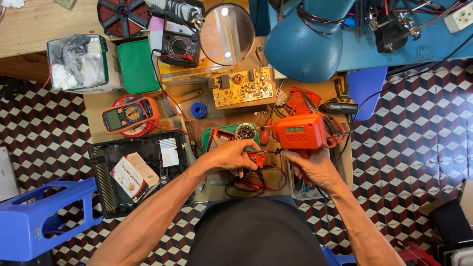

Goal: The person uses a heat gun to apply heat to a small electronic component held in a red plastic housing. They then use pliers to adjust wires and a screwdriver to tighten screws on the component. The person continues to manipulate the component and wires with their hands.

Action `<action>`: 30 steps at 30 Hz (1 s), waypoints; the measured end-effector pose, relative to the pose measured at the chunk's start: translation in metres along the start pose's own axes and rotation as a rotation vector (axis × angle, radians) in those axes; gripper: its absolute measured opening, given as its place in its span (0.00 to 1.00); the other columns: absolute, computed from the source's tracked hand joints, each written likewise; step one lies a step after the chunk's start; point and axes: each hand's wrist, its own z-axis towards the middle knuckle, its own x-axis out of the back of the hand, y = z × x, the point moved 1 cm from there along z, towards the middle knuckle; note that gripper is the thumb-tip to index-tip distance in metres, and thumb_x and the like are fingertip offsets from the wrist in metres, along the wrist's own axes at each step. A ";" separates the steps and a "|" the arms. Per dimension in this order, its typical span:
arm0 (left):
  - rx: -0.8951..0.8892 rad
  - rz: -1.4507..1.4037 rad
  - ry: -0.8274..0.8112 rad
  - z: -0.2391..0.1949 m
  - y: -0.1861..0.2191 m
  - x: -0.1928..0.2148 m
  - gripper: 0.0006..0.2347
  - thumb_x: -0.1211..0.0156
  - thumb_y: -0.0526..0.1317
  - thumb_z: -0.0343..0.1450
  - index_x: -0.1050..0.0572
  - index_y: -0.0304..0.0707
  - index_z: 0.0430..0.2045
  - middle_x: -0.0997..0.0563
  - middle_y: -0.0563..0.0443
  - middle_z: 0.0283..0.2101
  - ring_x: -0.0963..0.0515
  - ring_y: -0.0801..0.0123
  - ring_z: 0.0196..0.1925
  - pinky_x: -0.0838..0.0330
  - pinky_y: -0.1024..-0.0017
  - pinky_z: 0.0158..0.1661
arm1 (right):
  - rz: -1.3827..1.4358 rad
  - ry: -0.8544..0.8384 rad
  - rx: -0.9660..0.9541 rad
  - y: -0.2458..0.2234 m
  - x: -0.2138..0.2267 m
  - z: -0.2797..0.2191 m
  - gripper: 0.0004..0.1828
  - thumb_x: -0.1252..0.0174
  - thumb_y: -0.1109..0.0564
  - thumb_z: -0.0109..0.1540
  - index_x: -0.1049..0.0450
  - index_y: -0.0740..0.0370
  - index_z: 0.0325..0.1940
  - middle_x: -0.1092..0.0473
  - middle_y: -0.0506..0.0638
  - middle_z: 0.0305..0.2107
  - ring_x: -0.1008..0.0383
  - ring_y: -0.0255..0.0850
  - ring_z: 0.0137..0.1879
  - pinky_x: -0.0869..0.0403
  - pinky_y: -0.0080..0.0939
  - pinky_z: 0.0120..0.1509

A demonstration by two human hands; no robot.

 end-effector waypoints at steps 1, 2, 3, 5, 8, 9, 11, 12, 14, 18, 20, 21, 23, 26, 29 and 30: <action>-0.002 0.012 0.001 0.000 0.001 -0.001 0.24 0.31 0.40 0.67 0.32 0.35 0.57 0.17 0.46 0.28 0.17 0.71 0.21 0.27 0.73 0.20 | -0.012 -0.002 0.032 0.001 -0.001 0.002 0.18 0.34 0.50 0.59 0.26 0.66 0.45 0.31 0.47 0.14 0.32 0.33 0.15 0.32 0.34 0.18; -0.004 0.024 0.002 0.000 0.002 -0.002 0.24 0.31 0.40 0.67 0.32 0.35 0.57 0.17 0.46 0.28 0.17 0.70 0.21 0.27 0.73 0.21 | -0.012 -0.001 0.010 0.003 -0.002 0.003 0.18 0.34 0.50 0.59 0.26 0.66 0.45 0.31 0.48 0.13 0.33 0.34 0.15 0.33 0.34 0.17; -0.007 0.038 0.004 -0.001 0.004 -0.002 0.24 0.31 0.40 0.67 0.32 0.35 0.57 0.17 0.46 0.27 0.17 0.70 0.22 0.27 0.73 0.21 | -0.012 0.000 -0.008 0.003 -0.003 0.005 0.18 0.35 0.50 0.59 0.26 0.66 0.45 0.31 0.48 0.13 0.34 0.34 0.14 0.34 0.35 0.17; 0.018 0.055 0.015 -0.004 0.007 -0.002 0.24 0.31 0.40 0.67 0.31 0.36 0.57 0.17 0.47 0.27 0.17 0.71 0.22 0.26 0.74 0.21 | -0.007 -0.005 -0.004 0.003 -0.004 0.008 0.19 0.35 0.49 0.59 0.26 0.65 0.44 0.31 0.48 0.12 0.33 0.34 0.14 0.33 0.34 0.17; 0.026 0.074 0.022 -0.007 0.012 -0.002 0.25 0.31 0.40 0.67 0.31 0.36 0.58 0.17 0.48 0.26 0.17 0.72 0.22 0.26 0.74 0.22 | -0.005 -0.005 0.023 0.004 -0.006 0.009 0.19 0.35 0.48 0.59 0.26 0.64 0.44 0.31 0.47 0.12 0.32 0.33 0.15 0.31 0.34 0.18; 0.024 0.079 0.023 -0.008 0.013 -0.002 0.25 0.31 0.40 0.67 0.31 0.36 0.58 0.17 0.47 0.26 0.17 0.72 0.22 0.26 0.74 0.22 | -0.010 0.010 0.003 0.005 -0.007 0.008 0.19 0.35 0.48 0.59 0.26 0.65 0.44 0.31 0.47 0.12 0.33 0.34 0.15 0.32 0.35 0.18; 0.031 0.068 0.025 -0.010 0.014 -0.002 0.25 0.31 0.39 0.66 0.31 0.36 0.58 0.17 0.48 0.26 0.17 0.72 0.21 0.26 0.74 0.22 | -0.009 0.027 -0.012 0.006 -0.008 0.008 0.18 0.35 0.48 0.59 0.25 0.65 0.44 0.31 0.47 0.12 0.34 0.35 0.15 0.33 0.35 0.18; 0.034 0.063 0.025 -0.010 0.015 -0.002 0.25 0.31 0.39 0.66 0.31 0.36 0.58 0.17 0.49 0.26 0.17 0.72 0.21 0.25 0.74 0.22 | -0.002 0.028 -0.007 0.007 -0.009 0.008 0.19 0.35 0.49 0.59 0.25 0.66 0.43 0.31 0.47 0.12 0.33 0.35 0.15 0.33 0.35 0.18; 0.034 0.070 0.021 -0.009 0.015 -0.002 0.25 0.31 0.40 0.66 0.31 0.36 0.58 0.17 0.49 0.26 0.17 0.72 0.21 0.25 0.74 0.22 | 0.005 0.031 0.009 0.007 -0.009 0.008 0.19 0.35 0.49 0.59 0.26 0.66 0.44 0.31 0.47 0.13 0.32 0.34 0.16 0.32 0.35 0.19; 0.031 0.059 0.020 -0.007 0.011 -0.001 0.25 0.31 0.40 0.66 0.31 0.36 0.58 0.17 0.48 0.27 0.17 0.71 0.22 0.25 0.74 0.22 | -0.018 0.040 0.014 0.007 -0.011 0.007 0.18 0.35 0.49 0.60 0.26 0.66 0.43 0.31 0.48 0.13 0.33 0.35 0.16 0.32 0.35 0.19; 0.030 0.059 0.017 -0.004 0.009 -0.002 0.25 0.31 0.40 0.66 0.31 0.35 0.58 0.16 0.47 0.27 0.17 0.71 0.22 0.25 0.74 0.22 | -0.025 0.044 0.022 0.006 -0.011 0.006 0.17 0.35 0.50 0.60 0.26 0.66 0.43 0.31 0.48 0.14 0.33 0.35 0.16 0.32 0.35 0.19; 0.030 0.058 0.016 -0.004 0.008 -0.002 0.25 0.31 0.40 0.67 0.31 0.35 0.58 0.16 0.47 0.28 0.17 0.71 0.22 0.25 0.74 0.22 | -0.018 0.041 0.036 0.005 -0.012 0.005 0.17 0.35 0.50 0.60 0.25 0.66 0.44 0.31 0.47 0.14 0.32 0.34 0.17 0.32 0.35 0.20; 0.033 0.054 0.016 -0.003 0.006 -0.001 0.25 0.31 0.40 0.67 0.32 0.35 0.58 0.16 0.46 0.28 0.17 0.71 0.22 0.25 0.73 0.22 | 0.004 0.034 0.075 0.003 -0.014 0.005 0.17 0.35 0.51 0.60 0.26 0.66 0.46 0.31 0.46 0.15 0.32 0.33 0.17 0.32 0.34 0.20; 0.040 0.066 0.013 -0.001 0.005 -0.001 0.25 0.31 0.40 0.67 0.32 0.36 0.59 0.16 0.46 0.28 0.16 0.70 0.22 0.25 0.73 0.22 | 0.019 0.032 0.102 0.003 -0.017 0.006 0.18 0.35 0.53 0.60 0.27 0.66 0.49 0.32 0.45 0.16 0.34 0.32 0.17 0.34 0.35 0.19; 0.036 0.071 0.014 -0.002 0.005 -0.001 0.25 0.31 0.39 0.67 0.32 0.35 0.59 0.16 0.46 0.28 0.16 0.71 0.22 0.25 0.74 0.22 | -0.022 0.034 0.048 0.004 -0.018 0.007 0.17 0.36 0.53 0.60 0.25 0.65 0.49 0.33 0.46 0.14 0.36 0.33 0.16 0.36 0.36 0.18; 0.032 0.072 0.013 -0.003 0.005 -0.001 0.25 0.31 0.39 0.67 0.32 0.35 0.59 0.16 0.46 0.28 0.16 0.71 0.22 0.25 0.74 0.22 | -0.026 0.032 0.036 0.005 -0.018 0.007 0.17 0.36 0.53 0.60 0.25 0.64 0.49 0.33 0.47 0.14 0.36 0.33 0.16 0.36 0.36 0.18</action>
